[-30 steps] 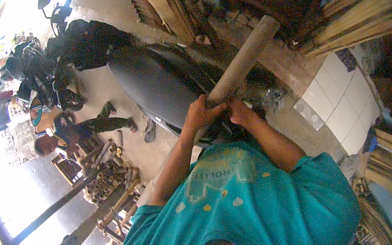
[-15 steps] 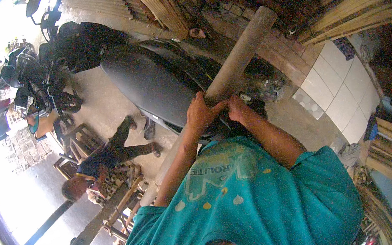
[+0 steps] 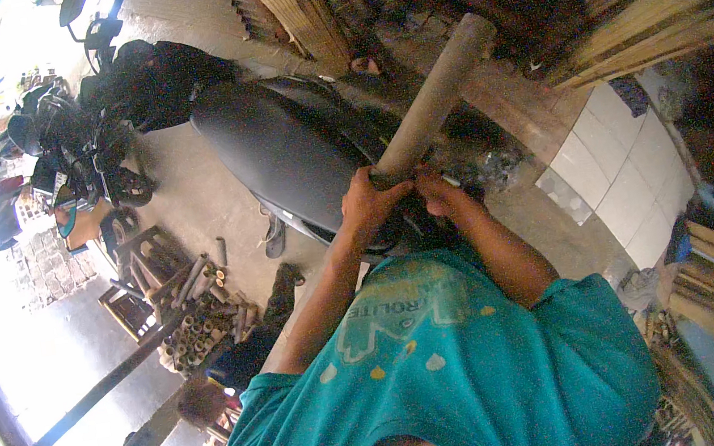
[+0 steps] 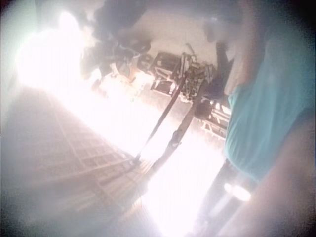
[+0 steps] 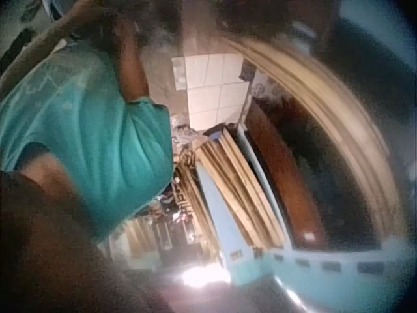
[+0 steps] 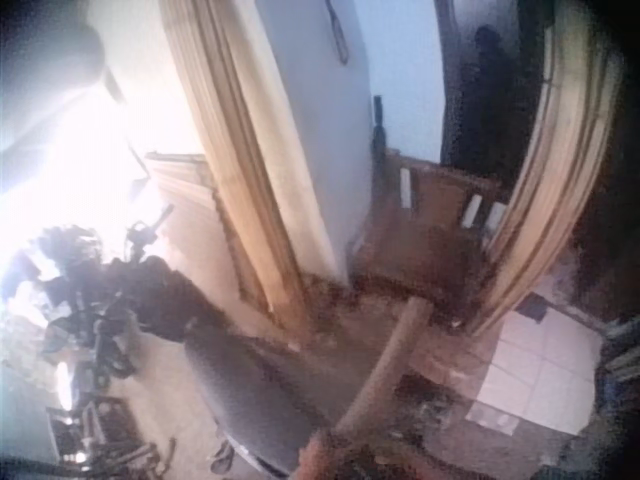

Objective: The person retrieves a long bamboo pole from a rack, walks to a parked scooter, and secures the pole to the scooter's rear using a rope. The person also briefly opens the scooter's seat storage to retrieve a rope and a small box before closing it.

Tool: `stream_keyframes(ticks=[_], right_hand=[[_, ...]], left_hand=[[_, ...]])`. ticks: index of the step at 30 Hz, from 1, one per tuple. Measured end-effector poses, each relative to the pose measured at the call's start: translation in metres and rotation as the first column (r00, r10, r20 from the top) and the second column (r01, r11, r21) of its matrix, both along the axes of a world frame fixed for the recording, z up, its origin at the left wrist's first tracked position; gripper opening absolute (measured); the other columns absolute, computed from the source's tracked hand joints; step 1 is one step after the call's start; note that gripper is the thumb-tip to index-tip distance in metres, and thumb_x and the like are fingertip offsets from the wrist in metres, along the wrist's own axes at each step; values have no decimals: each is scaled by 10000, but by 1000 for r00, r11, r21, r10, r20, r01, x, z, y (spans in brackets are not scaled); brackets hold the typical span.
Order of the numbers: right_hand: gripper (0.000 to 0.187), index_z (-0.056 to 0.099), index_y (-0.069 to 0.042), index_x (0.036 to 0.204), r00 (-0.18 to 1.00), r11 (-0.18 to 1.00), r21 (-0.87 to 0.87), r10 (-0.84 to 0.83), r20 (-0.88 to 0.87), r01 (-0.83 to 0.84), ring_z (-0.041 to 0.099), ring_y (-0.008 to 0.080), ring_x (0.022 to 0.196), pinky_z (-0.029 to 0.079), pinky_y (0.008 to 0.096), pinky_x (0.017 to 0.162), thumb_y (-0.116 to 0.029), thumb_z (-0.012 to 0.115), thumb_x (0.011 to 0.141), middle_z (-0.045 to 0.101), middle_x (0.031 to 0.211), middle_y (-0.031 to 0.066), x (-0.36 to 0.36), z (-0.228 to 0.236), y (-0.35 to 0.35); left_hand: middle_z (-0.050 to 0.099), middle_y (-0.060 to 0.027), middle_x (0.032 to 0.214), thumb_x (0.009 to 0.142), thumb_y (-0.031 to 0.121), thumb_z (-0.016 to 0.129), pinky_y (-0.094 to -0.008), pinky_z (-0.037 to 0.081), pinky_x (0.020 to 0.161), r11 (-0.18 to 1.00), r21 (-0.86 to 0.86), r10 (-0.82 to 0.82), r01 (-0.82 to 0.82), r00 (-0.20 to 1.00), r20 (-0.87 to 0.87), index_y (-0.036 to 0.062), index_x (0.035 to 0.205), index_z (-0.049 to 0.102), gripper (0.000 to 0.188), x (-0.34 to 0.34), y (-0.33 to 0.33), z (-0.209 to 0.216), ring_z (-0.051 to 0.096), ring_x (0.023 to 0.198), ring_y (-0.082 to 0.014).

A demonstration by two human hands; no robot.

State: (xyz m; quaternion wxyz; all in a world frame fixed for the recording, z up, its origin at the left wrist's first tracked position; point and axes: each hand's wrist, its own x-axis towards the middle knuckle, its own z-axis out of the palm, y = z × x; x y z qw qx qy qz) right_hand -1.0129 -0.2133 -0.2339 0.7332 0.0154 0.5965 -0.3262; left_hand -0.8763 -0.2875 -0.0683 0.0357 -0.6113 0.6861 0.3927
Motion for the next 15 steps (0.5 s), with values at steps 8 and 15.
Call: stream_keyframes(ticks=[8,15], right_hand=[[427,567,-85,1308,906,913,-159,-325,272,376,580,249,1176,445,447,1021,-381,507,1006,610,1306,68,20,57,6],[436,574,-86,1315,994,948,-300,99,-46,-109,582,298,1191,441,455,1026,-336,554,958,605,1338,115,-4,-28,19]], left_hand=[[634,-272,1127,664,614,797,-468,521,870,987,-37,-156,158,987,49,-47,1186,580,870,-1,-1,-5,649,1024,-394],[619,-265,1128,664,565,808,-470,474,952,986,-95,-140,136,990,-31,-60,1189,599,843,1,-2,-5,602,1092,-410]])
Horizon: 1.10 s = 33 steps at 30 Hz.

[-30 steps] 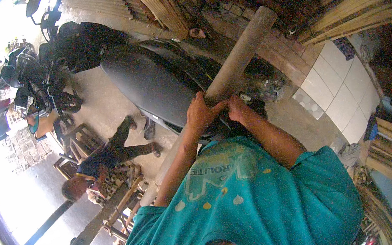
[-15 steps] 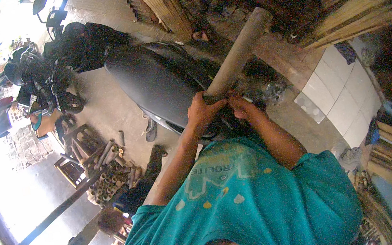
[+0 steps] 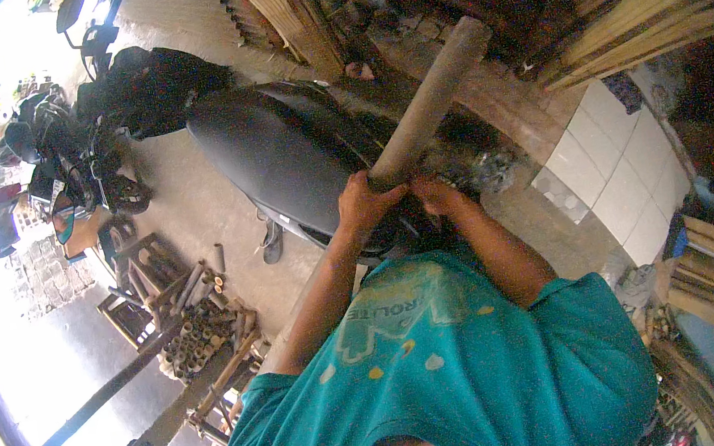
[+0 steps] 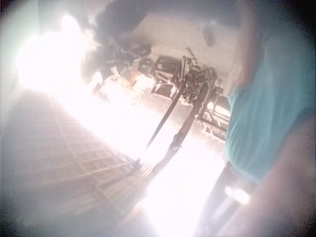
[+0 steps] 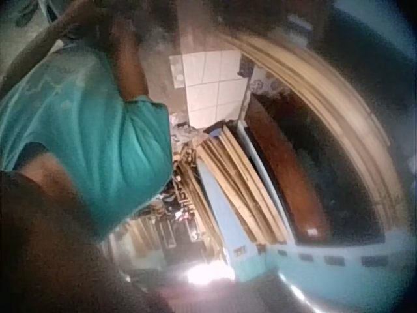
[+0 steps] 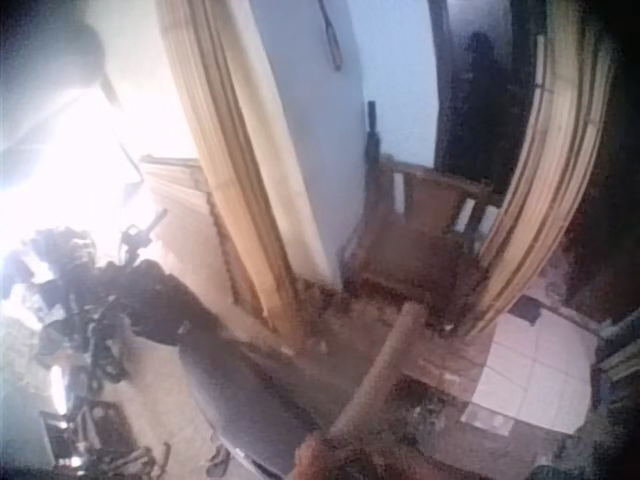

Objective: The person retrieves a long bamboo pole from a rack, walks to a parked scooter, and secures the pole to the scooter's rear using a rope. The person also briefly opens the scooter's seat storage to retrieve a rope and a small box before closing it.

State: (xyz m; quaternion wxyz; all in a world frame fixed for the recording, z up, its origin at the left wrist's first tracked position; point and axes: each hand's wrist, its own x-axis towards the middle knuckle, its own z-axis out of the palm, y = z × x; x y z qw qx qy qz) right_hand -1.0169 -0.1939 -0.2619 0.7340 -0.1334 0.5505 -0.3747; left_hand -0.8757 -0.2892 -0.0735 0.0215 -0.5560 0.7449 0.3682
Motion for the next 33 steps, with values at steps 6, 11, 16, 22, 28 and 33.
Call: stream_keyframes(ticks=[6,11,16,22,28,33], right_hand=[[403,692,-34,1038,421,759,136,490,-763,-637,687,391,919,527,483,803,-401,580,913,691,1007,241,-89,142,-47],[369,660,1,864,396,763,-105,208,-895,-638,669,352,755,506,433,678,-362,621,919,659,768,194,-51,245,-112],[354,652,-9,846,244,557,-110,172,-954,-823,664,343,727,522,422,693,-344,585,941,689,804,153,-4,181,-144],[229,557,-76,919,983,933,-313,146,-115,-175,630,147,643,505,297,571,-278,493,1008,616,714,35,15,187,-183],[172,573,-143,953,991,722,-680,-76,107,129,401,39,516,409,222,479,-304,625,987,425,708,-76,38,321,-228],[206,602,-110,991,961,409,-911,-267,-69,48,483,86,538,425,244,488,-311,642,967,531,750,-24,35,393,-255]], left_hand=[[487,-220,1280,674,401,840,-455,454,993,948,-316,7,-47,992,-127,-66,1227,574,770,2,19,-3,488,1213,-386],[443,-230,1312,678,361,840,-451,459,992,966,-250,20,-66,983,-185,-59,1226,567,742,-1,17,10,468,1213,-406],[458,-228,1305,673,391,849,-464,449,1002,952,-304,-30,-42,973,-229,-45,1189,560,735,5,12,-7,451,1213,-412],[448,-230,1238,660,388,853,-478,467,967,942,-336,-41,-9,989,-142,-18,1189,581,721,8,9,-3,476,1165,-412],[471,-240,1237,678,448,853,-478,482,954,963,-267,-10,-39,983,-181,6,1266,558,792,9,11,-6,516,1153,-423],[541,-276,1215,817,386,772,-469,494,941,974,-223,-47,-28,945,-324,26,1288,564,628,11,7,2,544,1152,-436]])
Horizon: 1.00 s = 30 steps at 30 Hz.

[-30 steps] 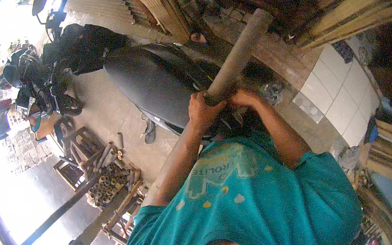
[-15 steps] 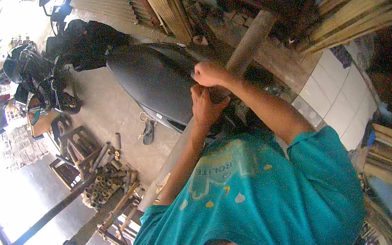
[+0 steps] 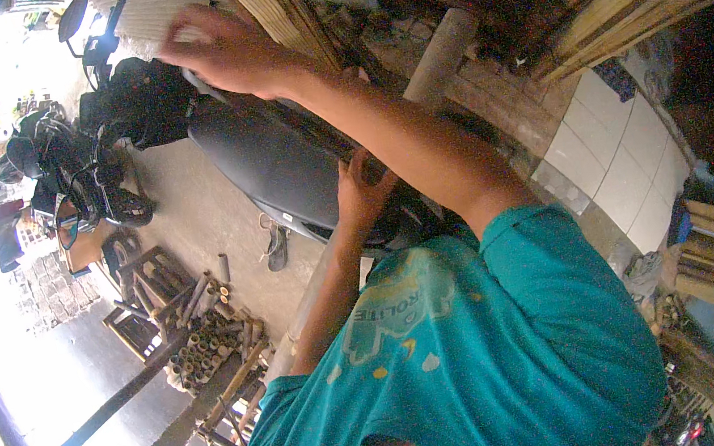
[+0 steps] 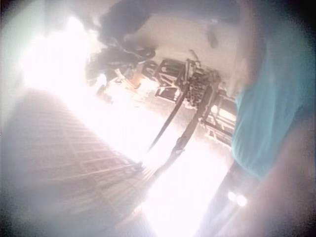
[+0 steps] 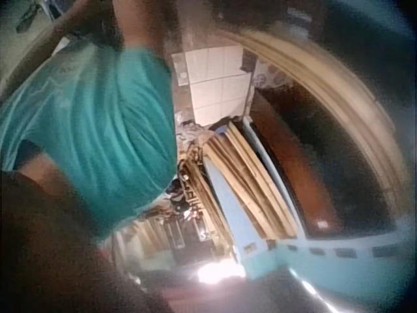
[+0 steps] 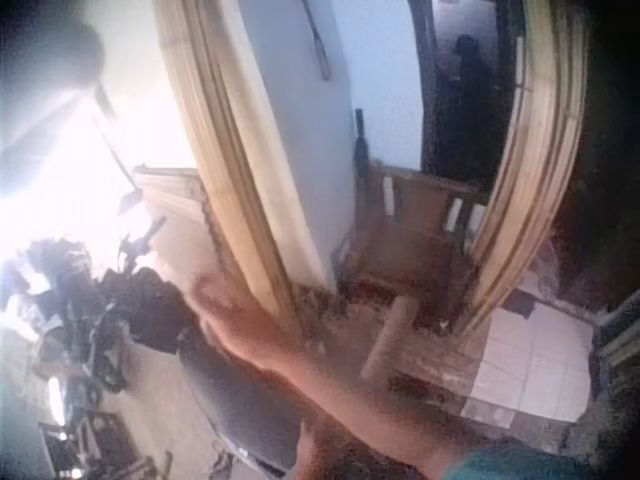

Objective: The person retrieves a long bamboo pole from a rack, walks to a parked scooter, and secures the pole to the scooter's rear using a rope. The person also briefly opens the scooter's seat storage to retrieve a rope and a small box before closing it.

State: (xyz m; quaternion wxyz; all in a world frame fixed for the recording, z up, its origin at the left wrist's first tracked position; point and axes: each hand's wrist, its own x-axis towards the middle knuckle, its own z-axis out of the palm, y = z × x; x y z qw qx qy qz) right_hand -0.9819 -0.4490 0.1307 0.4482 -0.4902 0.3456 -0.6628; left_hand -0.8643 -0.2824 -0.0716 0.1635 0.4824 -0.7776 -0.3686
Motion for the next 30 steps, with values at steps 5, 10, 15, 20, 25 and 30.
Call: stream_keyframes(ticks=[5,10,15,20,25,30], right_hand=[[273,638,-69,930,927,871,-353,-375,-29,341,612,231,630,499,335,609,-342,633,946,633,737,77,34,40,-48],[314,517,80,1251,454,723,-648,-673,-584,238,635,226,916,573,359,738,-78,462,985,591,1082,248,-32,154,-77],[282,591,3,1089,618,848,-527,-447,-647,61,619,205,712,530,317,615,-247,484,1012,633,887,149,-48,99,-15],[340,643,-47,813,917,826,547,313,-249,-133,667,121,666,533,291,577,-259,503,1038,689,741,56,-143,-81,148],[312,615,1,1159,679,723,611,274,-681,322,646,322,1070,507,433,928,-252,570,983,664,1150,203,-113,-321,289],[424,551,-36,1266,583,923,138,-106,-806,359,611,361,1130,460,470,977,-323,603,960,617,1241,222,-45,-365,249]], left_hand=[[561,-270,1224,953,206,611,-432,452,1009,994,-81,58,-79,971,-232,13,1233,610,340,8,-1,-19,517,1219,-419],[588,-241,1197,970,95,550,-400,450,1002,998,-62,16,-29,980,-198,57,1228,629,273,-3,-9,-10,555,1190,-359],[682,-132,966,1000,56,497,-330,490,824,940,242,330,-241,827,-455,44,1096,531,103,17,-13,-44,644,881,-216],[675,-173,976,1021,107,520,-343,504,855,889,406,424,-211,712,-560,64,1334,151,486,23,-15,-43,648,885,-233],[664,-161,994,1006,123,560,-397,531,874,654,745,703,-131,469,-534,36,1336,306,425,40,-21,-46,646,923,-260],[632,-95,899,1021,158,540,-441,545,888,519,849,773,-98,477,-417,21,1106,556,163,25,-37,-31,641,897,-238]])
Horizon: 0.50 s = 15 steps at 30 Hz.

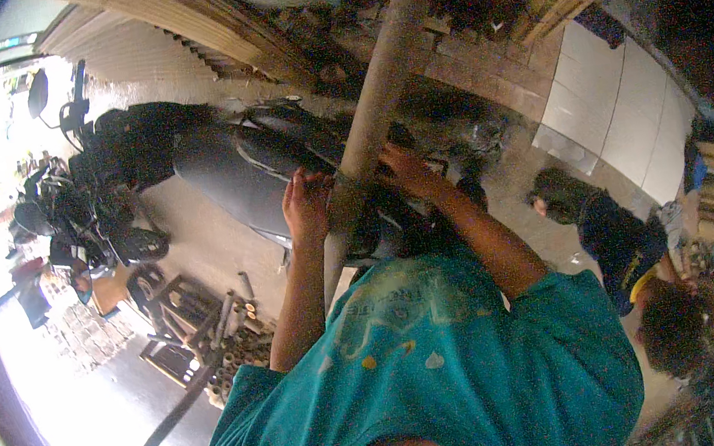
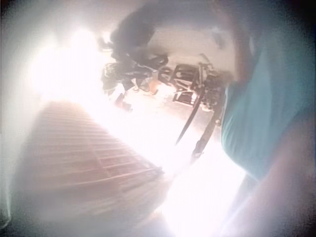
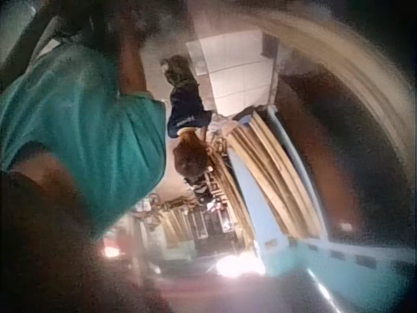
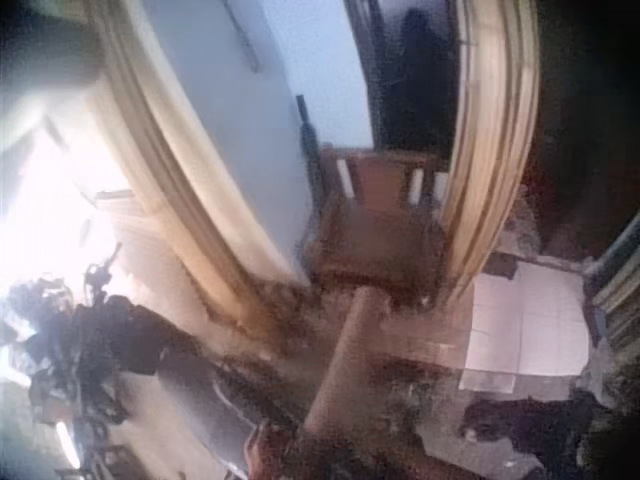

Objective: The person retrieves a long bamboo pole from a rack, walks to a parked scooter, and secures the pole to the scooter's rear using a rope. The person also briefly opens the scooter's seat storage to retrieve a rope and a small box before closing it.

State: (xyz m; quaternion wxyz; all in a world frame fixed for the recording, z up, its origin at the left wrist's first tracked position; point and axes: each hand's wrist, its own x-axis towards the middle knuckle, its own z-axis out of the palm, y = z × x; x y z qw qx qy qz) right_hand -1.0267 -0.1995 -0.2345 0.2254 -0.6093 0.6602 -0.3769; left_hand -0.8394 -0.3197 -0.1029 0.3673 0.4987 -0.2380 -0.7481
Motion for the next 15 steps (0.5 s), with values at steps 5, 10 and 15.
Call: stream_keyframes(ticks=[5,10,15], right_hand=[[379,579,-31,1106,967,883,462,-184,175,84,613,336,973,474,469,849,-381,596,964,623,1039,175,6,46,10],[454,608,-19,868,795,846,499,-429,430,187,562,191,755,457,373,689,-454,564,993,547,767,71,10,13,43],[629,598,4,800,795,856,500,-392,464,130,518,158,685,430,365,649,-597,521,968,502,676,33,5,-6,55]], left_hand=[[545,-24,756,1022,182,540,-452,534,889,998,-50,-36,39,998,51,45,1037,580,144,13,-11,-29,577,758,-184],[448,13,672,1030,262,525,-384,485,747,994,99,-29,40,993,-110,81,915,563,218,10,-26,-41,465,639,-137],[385,15,607,1024,278,513,-339,389,574,947,48,-316,317,949,-16,103,787,511,294,-6,-57,-49,392,559,-125]])
